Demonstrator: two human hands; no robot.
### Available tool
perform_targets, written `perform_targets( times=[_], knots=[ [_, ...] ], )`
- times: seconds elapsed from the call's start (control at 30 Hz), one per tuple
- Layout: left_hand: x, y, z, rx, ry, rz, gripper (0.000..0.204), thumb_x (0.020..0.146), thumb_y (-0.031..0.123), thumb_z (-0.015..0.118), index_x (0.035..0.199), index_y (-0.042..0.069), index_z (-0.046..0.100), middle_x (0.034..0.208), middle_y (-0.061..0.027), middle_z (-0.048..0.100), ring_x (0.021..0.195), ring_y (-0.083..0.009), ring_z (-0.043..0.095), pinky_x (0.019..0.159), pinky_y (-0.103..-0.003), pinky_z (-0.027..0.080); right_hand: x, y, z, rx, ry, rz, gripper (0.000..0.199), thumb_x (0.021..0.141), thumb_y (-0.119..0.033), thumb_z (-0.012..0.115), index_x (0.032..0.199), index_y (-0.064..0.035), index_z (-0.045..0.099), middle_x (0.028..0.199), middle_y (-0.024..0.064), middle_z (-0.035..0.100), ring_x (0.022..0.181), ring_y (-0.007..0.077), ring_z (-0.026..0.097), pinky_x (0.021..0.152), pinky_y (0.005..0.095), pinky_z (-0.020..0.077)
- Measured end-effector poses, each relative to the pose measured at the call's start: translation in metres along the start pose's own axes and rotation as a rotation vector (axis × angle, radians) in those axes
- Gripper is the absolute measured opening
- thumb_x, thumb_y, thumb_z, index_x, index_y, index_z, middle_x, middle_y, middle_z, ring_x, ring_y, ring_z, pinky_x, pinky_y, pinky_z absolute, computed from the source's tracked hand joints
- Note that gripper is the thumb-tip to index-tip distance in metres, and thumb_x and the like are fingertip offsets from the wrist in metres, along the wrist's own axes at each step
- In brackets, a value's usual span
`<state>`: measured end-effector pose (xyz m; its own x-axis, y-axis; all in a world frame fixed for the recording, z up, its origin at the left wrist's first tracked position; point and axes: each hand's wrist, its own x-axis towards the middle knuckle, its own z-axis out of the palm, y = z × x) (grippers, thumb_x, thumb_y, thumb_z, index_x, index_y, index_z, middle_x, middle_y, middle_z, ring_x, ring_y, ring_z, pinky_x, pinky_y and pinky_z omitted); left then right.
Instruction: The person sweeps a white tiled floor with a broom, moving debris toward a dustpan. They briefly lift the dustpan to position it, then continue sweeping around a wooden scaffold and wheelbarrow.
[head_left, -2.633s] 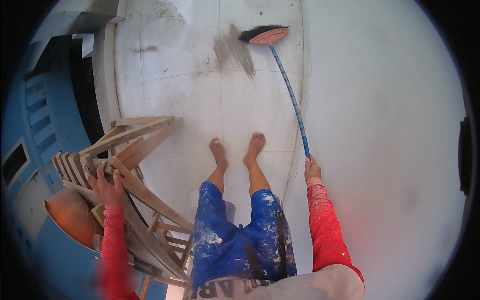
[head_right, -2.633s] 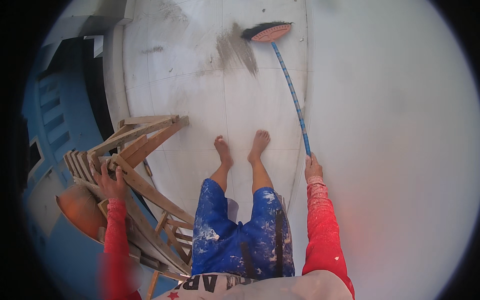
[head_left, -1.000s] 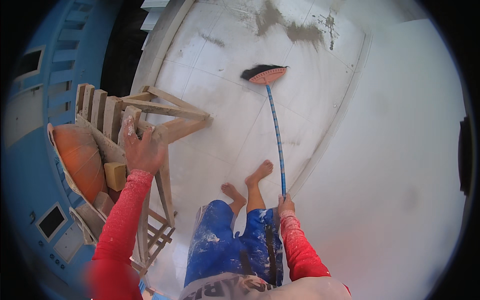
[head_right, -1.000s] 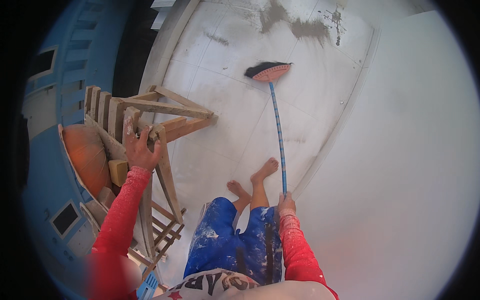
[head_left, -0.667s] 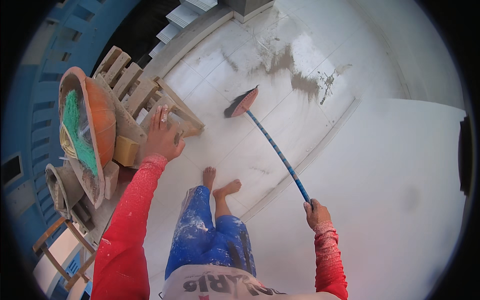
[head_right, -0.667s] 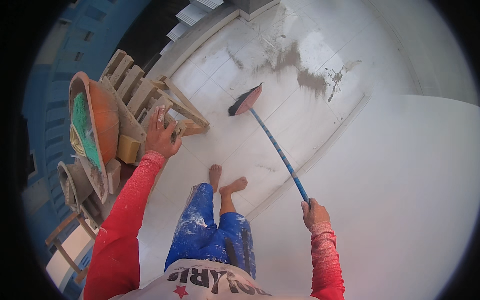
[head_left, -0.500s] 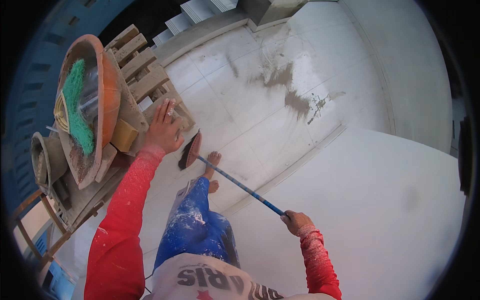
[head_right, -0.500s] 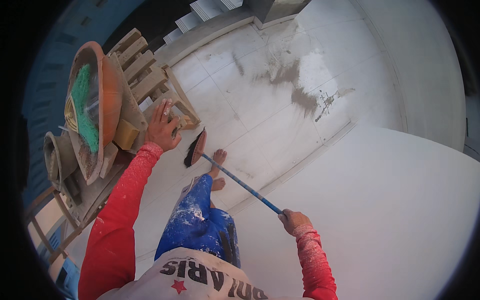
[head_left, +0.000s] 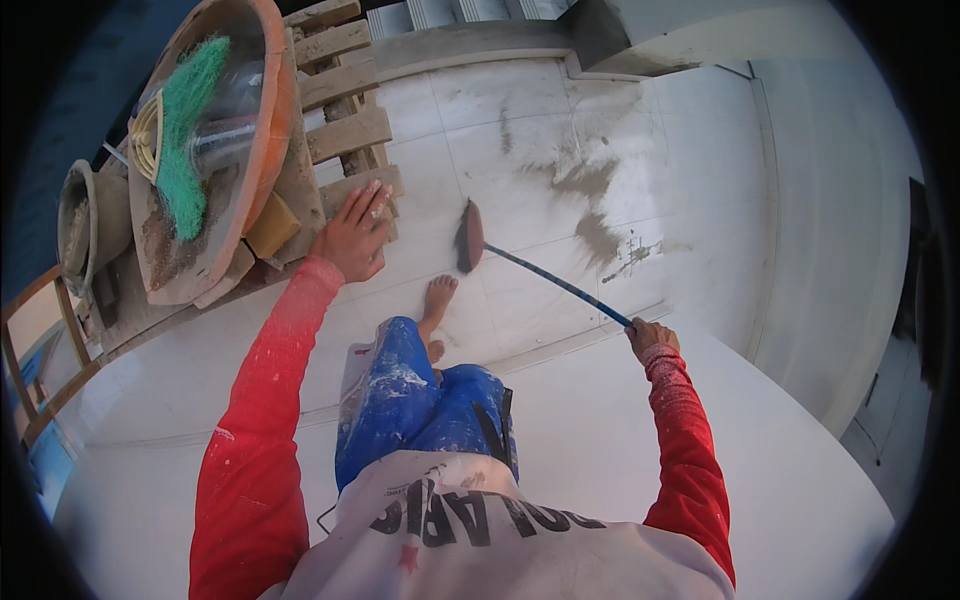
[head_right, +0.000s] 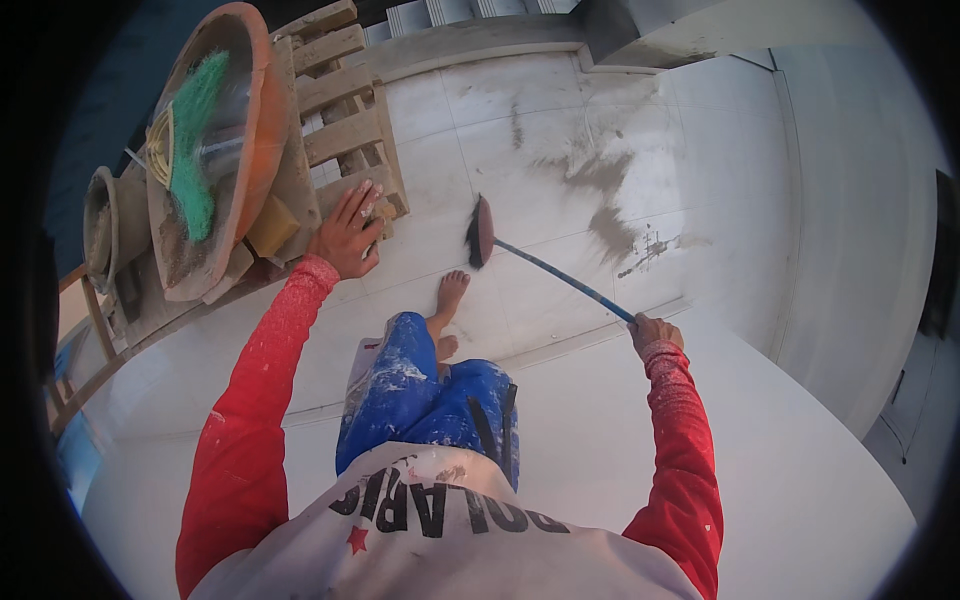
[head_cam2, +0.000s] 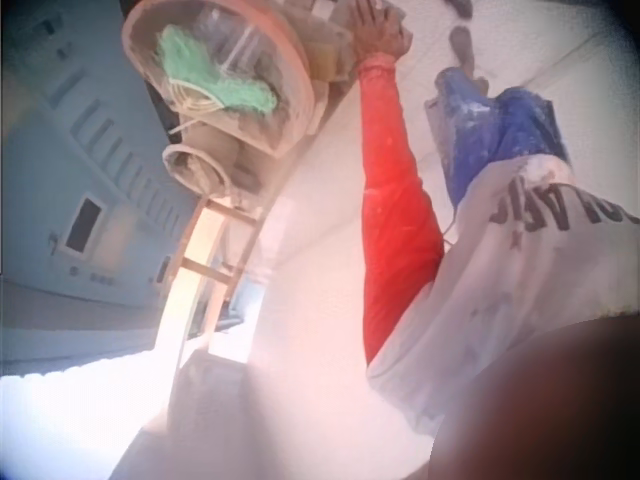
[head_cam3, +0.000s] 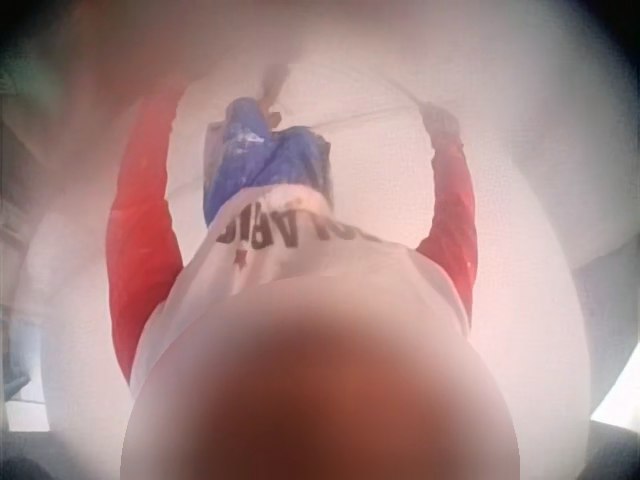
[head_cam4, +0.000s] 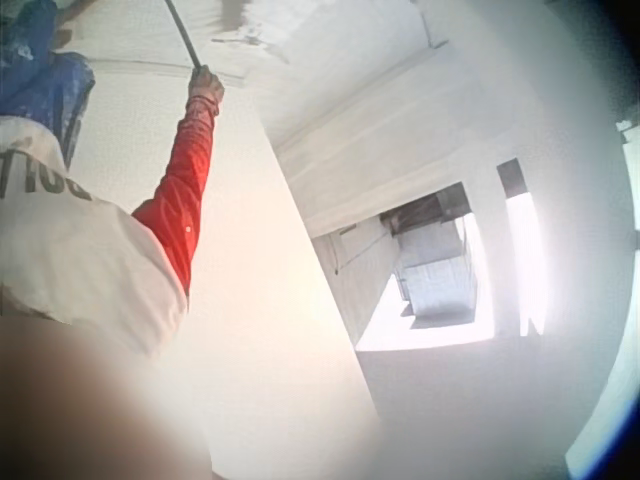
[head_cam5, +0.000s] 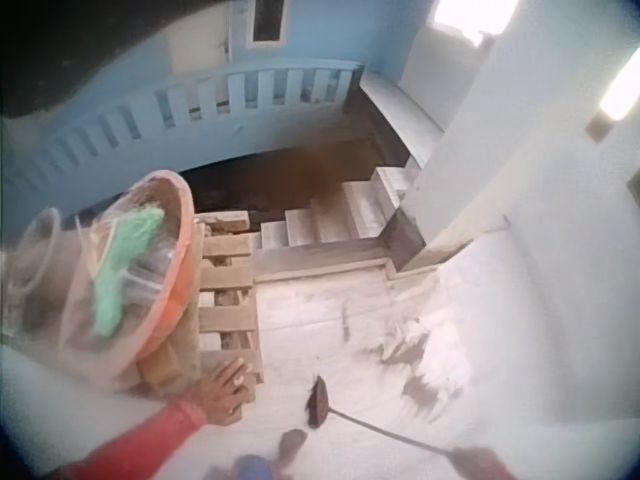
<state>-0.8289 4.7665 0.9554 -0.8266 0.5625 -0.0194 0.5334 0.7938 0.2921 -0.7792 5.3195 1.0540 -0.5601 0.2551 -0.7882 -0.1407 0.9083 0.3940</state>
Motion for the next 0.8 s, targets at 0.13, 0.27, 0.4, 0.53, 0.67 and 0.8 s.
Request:
perform_targets(
  times=[0.13, 0.27, 0.4, 0.53, 0.67, 0.8],
  knots=[
    [0.004, 0.001, -0.003, -0.026, -0.005, -0.016, 0.031, 0.070, 0.022, 0.064, 0.096, 0.005, 0.062, 0.151, -0.0207, 0.032, 0.143, -0.0366, 0.024, 0.118, -0.047, 0.020, -0.021, 0.054, -0.060, -0.132, 0.079, 0.022, 0.031, 0.096, -0.041, 0.048, 0.105, -0.0152, 0.062, 0.086, 0.0134, 0.071, 0.081, 0.0341, 0.069, 0.073, 0.0466, 0.0538],
    [0.004, 0.001, -0.006, -0.004, -0.034, -0.048, 0.031, 0.070, 0.021, 0.065, 0.097, 0.006, 0.062, 0.151, -0.0199, 0.032, 0.143, -0.0360, 0.024, 0.118, -0.046, 0.021, -0.003, 0.042, -0.115, -0.115, 0.076, -0.160, 0.031, 0.096, -0.042, 0.048, 0.106, -0.0157, 0.062, 0.084, 0.0128, 0.070, 0.080, 0.0339, 0.069, 0.073, 0.0472, 0.0536],
    [0.006, -0.001, -0.001, -0.027, -0.050, -0.077, 0.032, 0.070, 0.022, 0.066, 0.098, 0.007, 0.063, 0.151, -0.0168, 0.034, 0.143, -0.0334, 0.026, 0.118, -0.046, 0.022, 0.087, -0.069, -0.130, -0.087, 0.069, -0.370, 0.033, 0.096, -0.043, 0.049, 0.109, -0.0164, 0.063, 0.090, 0.0125, 0.071, 0.089, 0.0325, 0.069, 0.078, 0.0456, 0.0542],
    [0.020, -0.003, 0.003, 0.022, -0.048, -0.074, 0.032, 0.072, 0.022, 0.066, 0.101, 0.009, 0.064, 0.150, -0.0138, 0.036, 0.142, -0.0308, 0.028, 0.118, -0.046, 0.024, 0.187, -0.068, -0.129, -0.123, 0.075, -0.290, 0.036, 0.095, -0.045, 0.051, 0.112, -0.0163, 0.063, 0.098, 0.0114, 0.071, 0.094, 0.0310, 0.069, 0.081, 0.0445, 0.0543],
    [0.011, 0.003, 0.008, 0.026, -0.062, -0.129, 0.032, 0.073, 0.021, 0.065, 0.102, 0.010, 0.065, 0.148, -0.0131, 0.039, 0.140, -0.0303, 0.031, 0.116, -0.045, 0.027, 0.206, 0.065, -0.144, -0.164, 0.116, -0.147, 0.035, 0.097, -0.046, 0.046, 0.108, -0.0169, 0.061, 0.092, 0.0129, 0.071, 0.089, 0.0331, 0.068, 0.077, 0.0453, 0.0536],
    [0.012, 0.001, 0.005, 0.034, -0.100, -0.127, 0.031, 0.073, 0.021, 0.064, 0.102, 0.010, 0.064, 0.145, -0.0135, 0.043, 0.138, -0.0309, 0.034, 0.115, -0.045, 0.030, 0.169, 0.132, -0.179, -0.190, 0.202, -0.086, 0.035, 0.097, -0.046, 0.046, 0.103, -0.0144, 0.060, 0.080, 0.0147, 0.070, 0.076, 0.0348, 0.069, 0.069, 0.0475, 0.0543]
  ],
)
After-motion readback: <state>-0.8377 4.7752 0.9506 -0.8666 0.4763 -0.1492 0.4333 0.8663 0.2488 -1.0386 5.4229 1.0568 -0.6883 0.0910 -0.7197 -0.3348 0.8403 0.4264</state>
